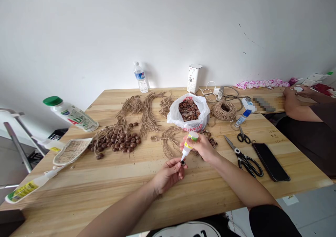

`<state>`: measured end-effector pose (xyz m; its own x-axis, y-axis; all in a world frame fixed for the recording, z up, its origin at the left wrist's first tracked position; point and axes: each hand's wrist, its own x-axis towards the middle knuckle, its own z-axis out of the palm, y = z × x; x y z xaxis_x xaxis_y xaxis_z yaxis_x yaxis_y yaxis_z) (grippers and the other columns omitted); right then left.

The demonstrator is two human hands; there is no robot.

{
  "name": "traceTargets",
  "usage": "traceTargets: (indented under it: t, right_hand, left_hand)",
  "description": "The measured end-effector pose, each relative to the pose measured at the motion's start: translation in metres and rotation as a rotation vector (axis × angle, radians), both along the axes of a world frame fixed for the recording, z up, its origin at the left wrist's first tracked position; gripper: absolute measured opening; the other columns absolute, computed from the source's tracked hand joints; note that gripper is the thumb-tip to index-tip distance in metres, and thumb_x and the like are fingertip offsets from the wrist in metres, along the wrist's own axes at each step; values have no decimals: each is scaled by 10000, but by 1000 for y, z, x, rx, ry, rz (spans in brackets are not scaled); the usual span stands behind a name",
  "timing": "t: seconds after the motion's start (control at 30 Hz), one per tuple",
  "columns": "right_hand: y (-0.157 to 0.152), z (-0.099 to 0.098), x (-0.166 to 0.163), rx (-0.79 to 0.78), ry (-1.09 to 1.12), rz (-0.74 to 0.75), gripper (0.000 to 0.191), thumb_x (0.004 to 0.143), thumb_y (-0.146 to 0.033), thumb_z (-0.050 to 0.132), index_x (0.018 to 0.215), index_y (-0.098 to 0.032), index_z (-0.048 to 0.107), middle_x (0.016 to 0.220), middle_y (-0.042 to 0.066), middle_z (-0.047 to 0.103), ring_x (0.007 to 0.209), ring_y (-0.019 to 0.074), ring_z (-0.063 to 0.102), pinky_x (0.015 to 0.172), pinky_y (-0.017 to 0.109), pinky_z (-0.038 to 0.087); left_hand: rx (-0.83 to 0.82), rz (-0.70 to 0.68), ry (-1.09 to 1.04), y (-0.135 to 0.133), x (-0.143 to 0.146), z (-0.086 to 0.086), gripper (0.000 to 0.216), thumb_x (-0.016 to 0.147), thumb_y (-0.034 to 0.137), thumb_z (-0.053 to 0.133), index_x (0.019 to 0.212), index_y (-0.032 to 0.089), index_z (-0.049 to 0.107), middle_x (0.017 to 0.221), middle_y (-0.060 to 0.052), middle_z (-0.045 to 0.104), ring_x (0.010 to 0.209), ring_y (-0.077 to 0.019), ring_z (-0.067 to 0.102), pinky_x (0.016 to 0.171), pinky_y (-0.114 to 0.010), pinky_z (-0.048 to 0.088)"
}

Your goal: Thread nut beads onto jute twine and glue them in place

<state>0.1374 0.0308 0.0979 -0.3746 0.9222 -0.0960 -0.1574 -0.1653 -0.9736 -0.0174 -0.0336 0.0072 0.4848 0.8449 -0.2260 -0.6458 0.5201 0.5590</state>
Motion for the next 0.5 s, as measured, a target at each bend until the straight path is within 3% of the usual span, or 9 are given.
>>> traceTargets:
  t: [0.5]
  right_hand:
    - [3,-1,2,43,-6,16,336,659,-428,742,773,-156,582,714,42,681,630,191,666,593,294,527]
  left_hand:
    - [26,-4,6,0,-2,-2,222,730,185,700,948,146,679,867,-79,681,559,-80,545,577,-245,413]
